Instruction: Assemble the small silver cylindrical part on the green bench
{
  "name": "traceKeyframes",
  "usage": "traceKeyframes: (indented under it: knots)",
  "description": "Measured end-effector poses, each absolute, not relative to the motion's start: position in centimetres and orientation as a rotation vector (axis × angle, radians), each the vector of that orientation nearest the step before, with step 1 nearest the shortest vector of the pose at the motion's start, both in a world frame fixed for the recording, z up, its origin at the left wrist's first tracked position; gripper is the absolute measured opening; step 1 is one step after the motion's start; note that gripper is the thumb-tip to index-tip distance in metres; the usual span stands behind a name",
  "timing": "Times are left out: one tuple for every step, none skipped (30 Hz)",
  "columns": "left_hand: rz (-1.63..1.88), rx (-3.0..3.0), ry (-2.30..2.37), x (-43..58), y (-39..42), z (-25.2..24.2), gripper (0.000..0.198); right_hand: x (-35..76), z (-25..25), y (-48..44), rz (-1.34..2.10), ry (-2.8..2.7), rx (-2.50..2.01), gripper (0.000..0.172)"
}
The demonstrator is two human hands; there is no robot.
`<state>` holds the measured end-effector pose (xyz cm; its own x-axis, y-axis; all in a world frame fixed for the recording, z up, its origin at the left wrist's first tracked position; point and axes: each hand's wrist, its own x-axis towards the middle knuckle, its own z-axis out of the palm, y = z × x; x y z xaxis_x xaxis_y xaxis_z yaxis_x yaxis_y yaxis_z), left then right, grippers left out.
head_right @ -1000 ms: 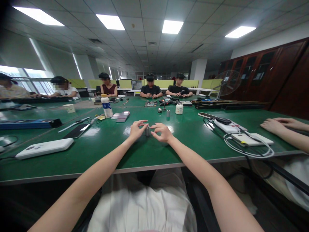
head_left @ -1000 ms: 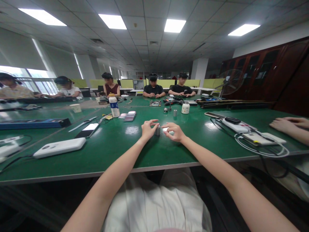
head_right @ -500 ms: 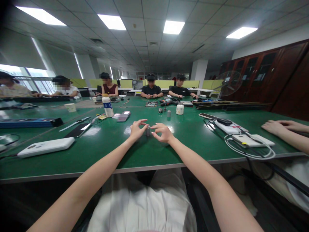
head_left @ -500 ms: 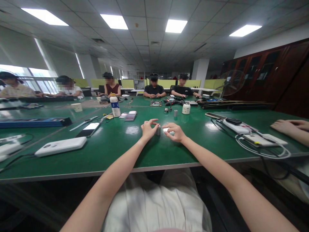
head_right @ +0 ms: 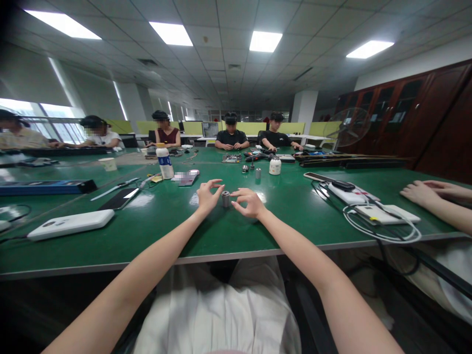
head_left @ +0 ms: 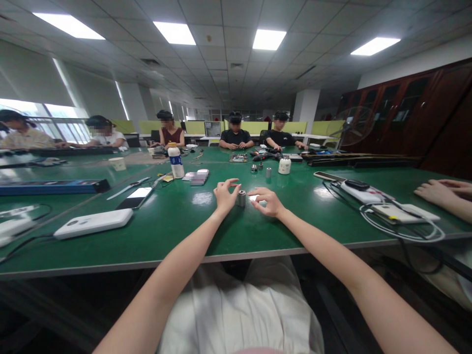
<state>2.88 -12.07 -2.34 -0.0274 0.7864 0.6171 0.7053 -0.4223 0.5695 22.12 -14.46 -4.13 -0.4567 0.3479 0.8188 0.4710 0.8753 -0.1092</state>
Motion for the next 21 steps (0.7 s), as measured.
traceKeyframes:
  knots:
    - [1.459,2.106,1.685,2.5,-11.9,-2.4,0.029,22.1,-4.2,-14.4,-0.163,-2.093,-0.596,0.028]
    - [1.452,2.079,1.735,1.9,-11.6,-2.5,0.029,22.2,-4.2,-14.4,-0.159,-2.095,-0.602,0.028]
    - [1.432,2.051,1.788,1.3,-11.3,-2.7,0.029,22.2,-4.2,-14.4,-0.154,-2.097,-0.608,0.028]
    - [1.398,2.029,1.836,0.7,-10.9,-2.9,0.027,22.2,-4.2,-14.4,-0.150,-2.098,-0.610,0.028]
    - [1.353,2.009,1.878,0.0,-10.6,-3.2,0.024,22.2,-4.2,-14.4,-0.147,-2.099,-0.610,0.028]
    - [1.303,1.993,1.915,-0.7,-10.3,-3.4,0.021,22.2,-4.2,-14.4,-0.145,-2.098,-0.608,0.028]
    - [1.252,1.980,1.946,-1.2,-10.0,-3.7,0.018,22.3,-4.2,-14.4,-0.145,-2.097,-0.606,0.028]
    - [1.205,1.969,1.971,-1.6,-9.7,-3.9,0.015,22.2,-4.2,-14.4,-0.147,-2.097,-0.605,0.028]
    - [1.165,1.963,1.990,-1.9,-9.5,-4.1,0.014,22.2,-4.2,-14.4,-0.150,-2.095,-0.605,0.028]
    - [1.134,1.963,2.003,-2.1,-9.3,-4.2,0.013,22.2,-4.2,-14.4,-0.154,-2.094,-0.605,0.028]
    - [1.111,1.969,2.010,-2.2,-9.2,-4.3,0.013,22.2,-4.2,-14.4,-0.157,-2.093,-0.607,0.028]
    - [1.096,1.978,2.013,-2.2,-9.2,-4.4,0.015,22.2,-4.2,-14.4,-0.161,-2.093,-0.608,0.028]
    - [1.087,1.990,2.014,-2.1,-9.1,-4.4,0.016,22.2,-4.2,-14.4,-0.164,-2.093,-0.609,0.028]
    - [1.080,2.000,2.015,-2.1,-9.1,-4.4,0.018,22.2,-4.2,-14.4,-0.167,-2.092,-0.607,0.029]
    - [1.076,2.007,2.018,-2.0,-9.2,-4.4,0.019,22.2,-4.2,-14.4,-0.171,-2.090,-0.602,0.029]
    - [1.073,2.010,2.022,-2.0,-9.2,-4.4,0.019,22.2,-4.2,-14.4,-0.176,-2.088,-0.595,0.028]
    - [1.074,2.010,2.027,-1.9,-9.3,-4.3,0.019,22.2,-4.2,-14.4,-0.182,-2.086,-0.588,0.028]
    - [1.076,2.008,2.032,-1.9,-9.3,-4.3,0.019,22.2,-4.2,-14.4,-0.188,-2.083,-0.582,0.027]
    - [1.082,2.008,2.033,-1.9,-9.4,-4.2,0.020,22.2,-4.2,-14.4,-0.192,-2.082,-0.577,0.027]
    - [1.090,2.008,2.034,-1.8,-9.4,-4.1,0.021,22.1,-4.2,-14.4,-0.196,-2.081,-0.573,0.027]
    - [1.101,2.007,2.033,-1.8,-9.5,-4.0,0.022,22.1,-4.1,-14.4,-0.199,-2.080,-0.570,0.027]
